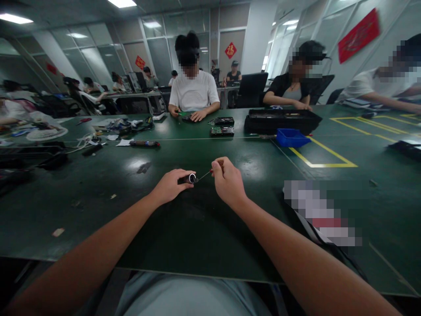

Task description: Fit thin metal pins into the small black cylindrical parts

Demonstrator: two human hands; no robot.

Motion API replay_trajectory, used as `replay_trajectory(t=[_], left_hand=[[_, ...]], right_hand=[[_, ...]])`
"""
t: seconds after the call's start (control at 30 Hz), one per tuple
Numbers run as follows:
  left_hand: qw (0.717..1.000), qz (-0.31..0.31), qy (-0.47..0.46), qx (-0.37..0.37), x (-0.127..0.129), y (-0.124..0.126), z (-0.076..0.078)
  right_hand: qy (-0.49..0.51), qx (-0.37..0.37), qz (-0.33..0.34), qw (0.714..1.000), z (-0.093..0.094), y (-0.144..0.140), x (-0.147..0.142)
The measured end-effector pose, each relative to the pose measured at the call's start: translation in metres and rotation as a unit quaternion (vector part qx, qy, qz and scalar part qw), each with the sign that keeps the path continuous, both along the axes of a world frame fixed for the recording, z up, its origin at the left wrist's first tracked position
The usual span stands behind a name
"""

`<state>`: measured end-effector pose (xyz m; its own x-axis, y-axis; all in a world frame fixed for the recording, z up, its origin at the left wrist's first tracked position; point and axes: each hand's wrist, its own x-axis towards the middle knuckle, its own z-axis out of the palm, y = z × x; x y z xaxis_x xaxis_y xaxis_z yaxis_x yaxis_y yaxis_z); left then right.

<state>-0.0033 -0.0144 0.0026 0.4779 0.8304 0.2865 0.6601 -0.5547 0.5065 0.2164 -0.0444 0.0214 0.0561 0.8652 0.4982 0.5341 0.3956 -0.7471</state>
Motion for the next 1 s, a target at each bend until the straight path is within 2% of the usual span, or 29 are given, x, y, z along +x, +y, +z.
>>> replay_trajectory(t=[0.23,0.37,0.47,0.57,0.63,0.67,0.73,0.83,0.87,0.93,1.0], left_hand=[[0.998,0.035,-0.043,-0.021,-0.001,0.0,0.001],[0.989,0.05,-0.129,-0.056,0.0,0.0,0.002],[0.962,0.044,-0.241,-0.123,0.002,0.002,0.002],[0.911,0.035,-0.352,-0.209,0.006,0.002,0.001],[0.884,0.028,-0.397,-0.247,0.007,0.001,0.001],[0.88,0.024,-0.4,-0.254,0.008,0.0,0.002],[0.903,0.018,-0.354,-0.241,0.008,-0.004,0.004],[0.97,0.016,-0.186,-0.154,0.01,-0.013,0.009],[0.985,0.006,-0.129,-0.117,0.012,-0.016,0.011],[0.997,-0.028,-0.035,-0.059,0.016,-0.022,0.012],[0.997,-0.058,0.037,-0.03,0.021,-0.027,0.011]], right_hand=[[-0.005,-0.003,-0.025,1.0,0.003,-0.001,0.001],[-0.003,-0.006,-0.028,1.0,0.005,-0.001,0.002],[-0.002,-0.007,-0.024,1.0,0.005,-0.002,0.002],[0.004,-0.011,-0.021,1.0,0.005,-0.002,0.002],[0.005,-0.01,-0.023,1.0,0.005,-0.002,0.002],[0.005,-0.008,-0.026,1.0,0.004,-0.002,0.002],[0.003,-0.006,-0.029,1.0,0.004,-0.002,0.002],[-0.002,-0.004,-0.03,1.0,0.004,-0.001,0.003],[-0.003,-0.004,-0.03,1.0,0.004,-0.001,0.003],[-0.004,-0.003,-0.029,1.0,0.004,-0.001,0.002],[-0.004,-0.001,-0.028,1.0,0.004,-0.001,0.002]])
